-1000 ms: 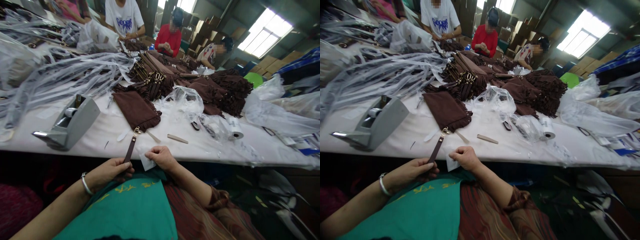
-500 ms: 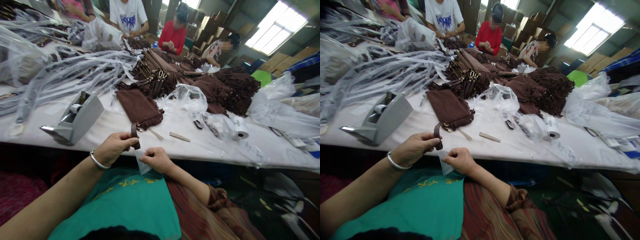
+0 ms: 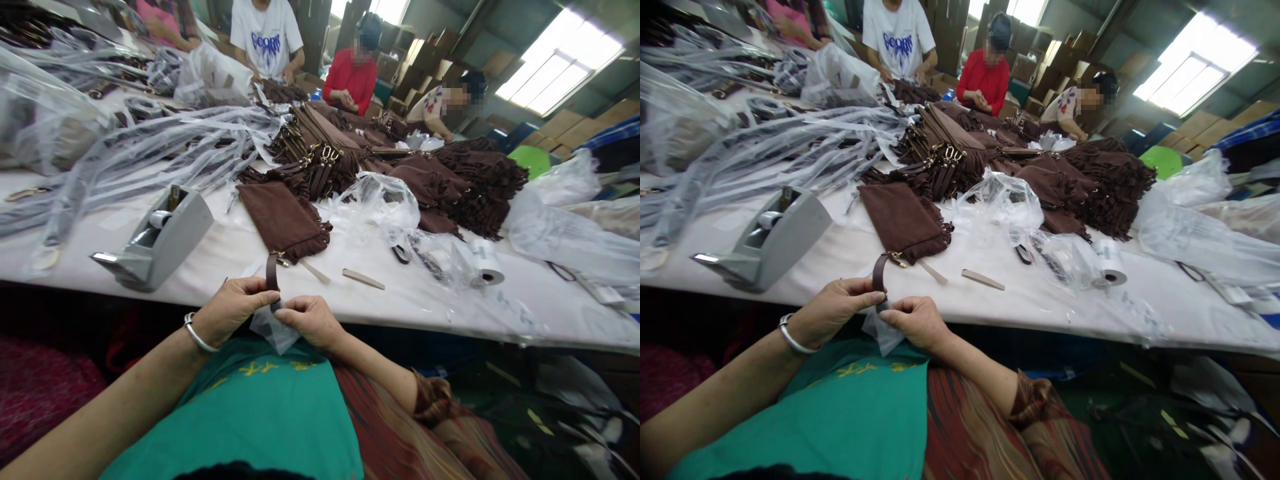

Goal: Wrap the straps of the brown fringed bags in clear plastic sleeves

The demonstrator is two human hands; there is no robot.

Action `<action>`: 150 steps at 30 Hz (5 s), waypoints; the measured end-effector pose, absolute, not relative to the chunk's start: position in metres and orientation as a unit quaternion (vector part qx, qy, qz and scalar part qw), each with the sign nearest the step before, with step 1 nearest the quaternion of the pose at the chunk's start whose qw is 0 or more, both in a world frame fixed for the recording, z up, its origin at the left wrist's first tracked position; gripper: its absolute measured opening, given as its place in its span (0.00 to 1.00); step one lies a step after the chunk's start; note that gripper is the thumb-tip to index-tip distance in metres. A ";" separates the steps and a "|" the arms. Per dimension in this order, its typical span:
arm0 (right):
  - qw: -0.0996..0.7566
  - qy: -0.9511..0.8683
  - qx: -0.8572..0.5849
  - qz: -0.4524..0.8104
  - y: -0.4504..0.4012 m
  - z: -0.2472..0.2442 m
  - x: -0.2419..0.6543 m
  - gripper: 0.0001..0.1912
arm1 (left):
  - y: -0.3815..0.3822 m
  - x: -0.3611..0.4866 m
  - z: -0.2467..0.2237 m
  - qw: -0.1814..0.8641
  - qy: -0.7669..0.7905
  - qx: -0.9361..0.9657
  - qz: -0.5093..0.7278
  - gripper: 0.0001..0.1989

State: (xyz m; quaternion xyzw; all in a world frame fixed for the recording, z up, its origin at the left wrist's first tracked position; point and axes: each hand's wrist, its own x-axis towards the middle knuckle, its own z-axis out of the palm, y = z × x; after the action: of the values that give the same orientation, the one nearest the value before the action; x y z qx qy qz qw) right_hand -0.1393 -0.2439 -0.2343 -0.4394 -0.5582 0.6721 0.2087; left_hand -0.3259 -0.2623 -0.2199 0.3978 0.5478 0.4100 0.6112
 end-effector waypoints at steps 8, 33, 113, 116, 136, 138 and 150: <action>0.262 -0.503 -0.419 0.709 -0.235 -0.238 -0.165 0.16 | -0.267 -0.331 -0.229 0.640 0.538 0.315 0.448 0.20; 0.056 -0.986 -0.149 0.042 -0.139 -0.224 -0.213 0.28 | -0.313 -0.325 -0.269 0.726 0.535 0.128 0.413 0.14; 0.327 -0.777 -0.399 0.362 -0.148 -0.269 -0.137 0.04 | -0.176 -0.291 -0.242 0.625 0.618 0.261 0.399 0.09; 0.332 -0.766 -0.400 0.378 -0.154 -0.268 -0.137 0.04 | -0.165 -0.290 -0.242 0.625 0.633 0.233 0.394 0.09; 0.362 -0.775 -0.377 0.355 -0.193 -0.265 -0.123 0.04 | -0.185 -0.274 -0.254 0.600 0.617 0.373 0.348 0.16; 0.369 -0.761 -0.404 0.349 -0.192 -0.268 -0.120 0.04 | -0.186 -0.277 -0.251 0.604 0.622 0.370 0.332 0.15; 0.372 -0.668 -0.466 0.446 -0.148 -0.282 -0.135 0.09 | -0.186 -0.292 -0.252 0.681 0.570 0.330 0.321 0.16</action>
State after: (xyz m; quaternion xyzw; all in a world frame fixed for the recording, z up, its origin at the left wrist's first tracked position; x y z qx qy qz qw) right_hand -0.1345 -0.1478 -0.2824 -0.4658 -0.6682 0.4456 0.3715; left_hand -0.2921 -0.1861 -0.2520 0.3299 0.5697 0.3213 0.6807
